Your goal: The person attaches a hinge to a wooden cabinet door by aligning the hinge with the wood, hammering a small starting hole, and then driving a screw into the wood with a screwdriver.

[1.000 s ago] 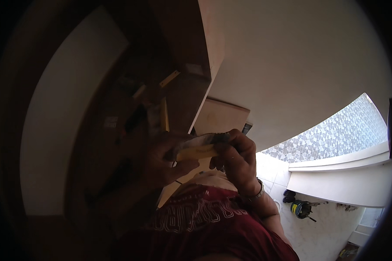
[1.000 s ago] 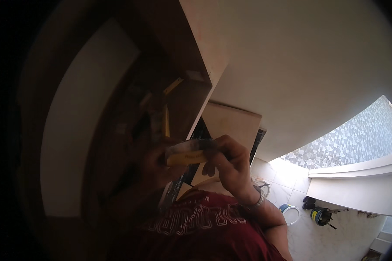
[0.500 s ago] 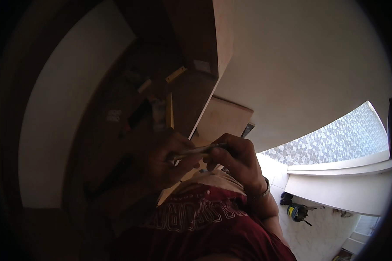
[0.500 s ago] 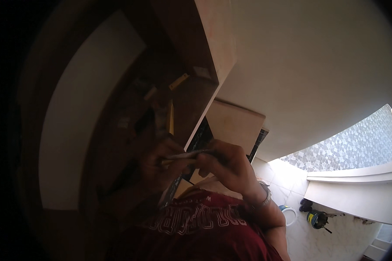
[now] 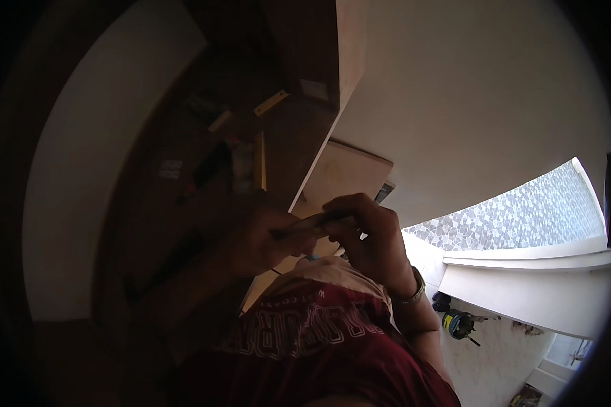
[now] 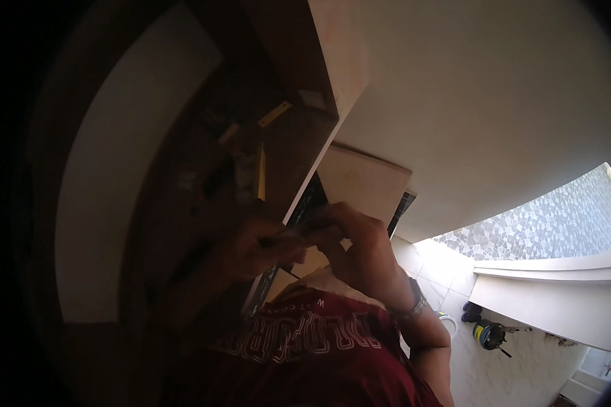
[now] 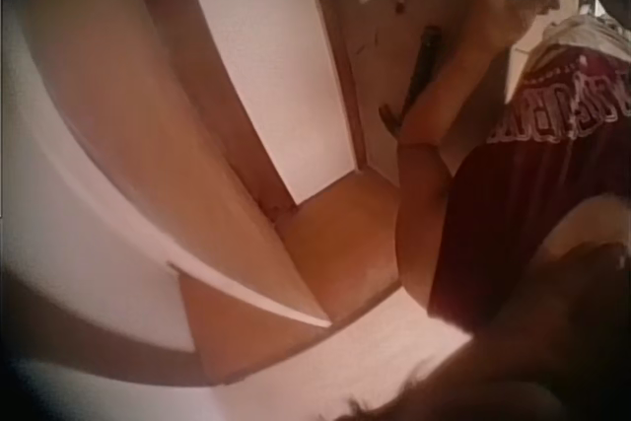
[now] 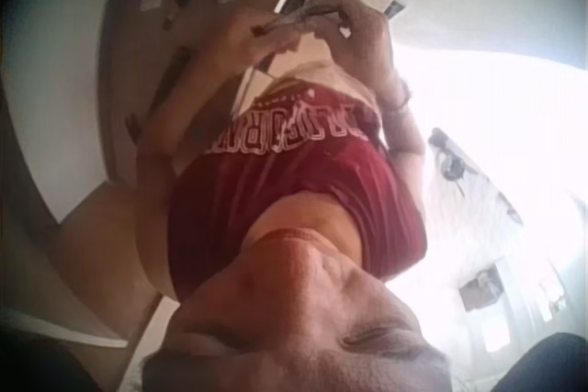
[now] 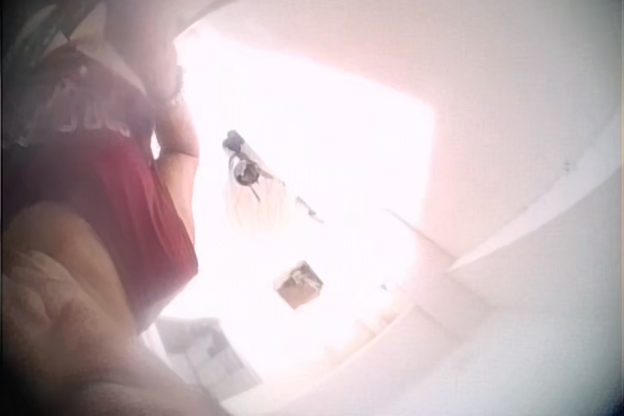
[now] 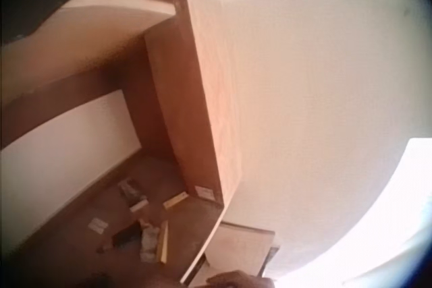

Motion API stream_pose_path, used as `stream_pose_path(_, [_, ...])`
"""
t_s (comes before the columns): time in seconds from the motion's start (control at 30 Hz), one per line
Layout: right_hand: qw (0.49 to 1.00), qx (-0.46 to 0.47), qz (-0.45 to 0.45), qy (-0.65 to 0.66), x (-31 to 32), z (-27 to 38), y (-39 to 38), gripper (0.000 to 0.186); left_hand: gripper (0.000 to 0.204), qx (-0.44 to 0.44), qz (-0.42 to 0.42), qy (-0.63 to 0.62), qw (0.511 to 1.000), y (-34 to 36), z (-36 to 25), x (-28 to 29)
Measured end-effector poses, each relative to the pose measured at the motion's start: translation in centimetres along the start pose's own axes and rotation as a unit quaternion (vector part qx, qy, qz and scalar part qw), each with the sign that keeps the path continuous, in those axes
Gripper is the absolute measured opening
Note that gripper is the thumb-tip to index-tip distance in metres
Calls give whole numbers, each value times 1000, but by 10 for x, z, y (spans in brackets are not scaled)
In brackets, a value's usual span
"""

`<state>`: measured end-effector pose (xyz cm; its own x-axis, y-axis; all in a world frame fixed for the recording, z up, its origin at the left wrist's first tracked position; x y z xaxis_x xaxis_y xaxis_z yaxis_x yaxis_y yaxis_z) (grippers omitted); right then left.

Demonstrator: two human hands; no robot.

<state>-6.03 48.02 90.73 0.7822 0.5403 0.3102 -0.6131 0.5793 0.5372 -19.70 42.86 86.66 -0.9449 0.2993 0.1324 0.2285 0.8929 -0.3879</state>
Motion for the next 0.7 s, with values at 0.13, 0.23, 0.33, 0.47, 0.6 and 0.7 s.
stream_pose_path(0.13, [940,-187,-184,219,0,-34,-27,10,21,-24,-116,58,991,-5,-15,8])
stream_pose_path(0.23, [951,-187,-168,182,1,-32,-27,10,21,-54,-114,92,988,-3,-14,11])
stream_pose_path(0.33, [972,-145,-128,137,4,-32,-28,10,22,-22,-77,73,994,-2,-13,2])
stream_pose_path(0.47, [958,-157,-129,203,1,-33,-27,9,19,14,-62,146,987,-5,-27,-5])
stream_pose_path(0.6, [977,-86,-171,97,15,-17,-19,11,22,-69,-99,120,985,-8,-18,3])
stream_pose_path(0.7, [997,-36,24,68,17,-8,-10,24,21,-89,-9,164,982,-15,-23,-5])
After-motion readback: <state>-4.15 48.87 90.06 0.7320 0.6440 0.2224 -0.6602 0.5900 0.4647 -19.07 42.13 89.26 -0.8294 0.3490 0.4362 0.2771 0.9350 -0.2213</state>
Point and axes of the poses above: each hand's wrist, its own y-axis towards the middle knuckle, its own x-axis out of the back of the hand, z = x × y, the point moved 8 cm from there along y, towards the middle knuckle, and after that the axes turned 7 degrees about x, right-handed, at the moved point
